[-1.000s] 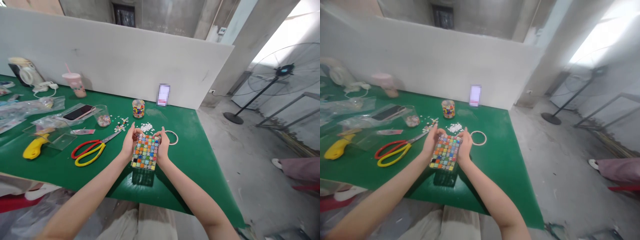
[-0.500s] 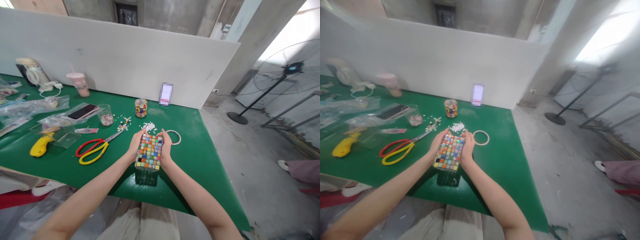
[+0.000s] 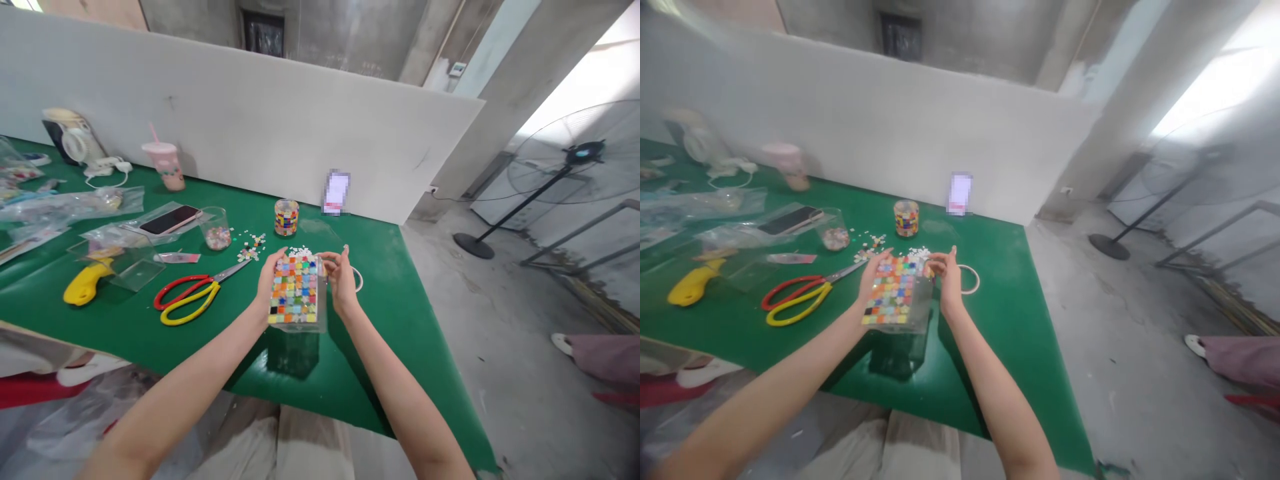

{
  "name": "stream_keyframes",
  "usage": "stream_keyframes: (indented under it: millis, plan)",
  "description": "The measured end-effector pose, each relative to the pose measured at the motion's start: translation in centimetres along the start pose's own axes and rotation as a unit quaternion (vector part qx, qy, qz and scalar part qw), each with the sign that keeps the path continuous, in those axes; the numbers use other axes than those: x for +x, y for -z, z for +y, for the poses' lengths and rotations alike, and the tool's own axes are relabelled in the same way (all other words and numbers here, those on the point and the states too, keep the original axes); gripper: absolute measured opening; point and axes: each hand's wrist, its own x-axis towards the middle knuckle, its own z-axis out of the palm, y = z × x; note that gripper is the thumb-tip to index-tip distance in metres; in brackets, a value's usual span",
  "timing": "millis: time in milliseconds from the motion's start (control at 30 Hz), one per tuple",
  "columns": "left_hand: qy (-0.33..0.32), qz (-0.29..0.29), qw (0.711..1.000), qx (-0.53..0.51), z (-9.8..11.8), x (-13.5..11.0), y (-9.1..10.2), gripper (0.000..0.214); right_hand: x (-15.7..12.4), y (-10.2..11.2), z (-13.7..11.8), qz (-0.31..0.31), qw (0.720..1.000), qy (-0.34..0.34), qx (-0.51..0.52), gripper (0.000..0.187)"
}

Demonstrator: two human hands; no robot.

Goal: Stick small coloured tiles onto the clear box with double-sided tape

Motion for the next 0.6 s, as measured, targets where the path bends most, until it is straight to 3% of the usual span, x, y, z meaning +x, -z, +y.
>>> stream_keyframes:
  millis: [133,267,400,600]
  plan:
    - [0.026,-0.043,0.998,-0.032,0.0,-0.1,-0.5,0.024,-0.4,-0.6,1.3,0.033,0.998,0.038,0.034,0.054]
    - [0.035,-0.068,0.997,-0.027,-2.3,-0.1,-0.1,0.027,-1.3,-0.9,1.7,0.068,0.995,0.053,0.049,0.048]
    - [0.048,-0.086,0.995,0.012,-4.1,0.4,1.0,0.037,-1.7,-0.5,0.5,0.069,0.995,0.056,0.045,0.037]
    - [-0.042,-0.068,0.993,0.085,-2.9,1.5,2.4,0.038,-1.2,0.1,-0.7,0.054,0.996,0.067,0.028,0.031]
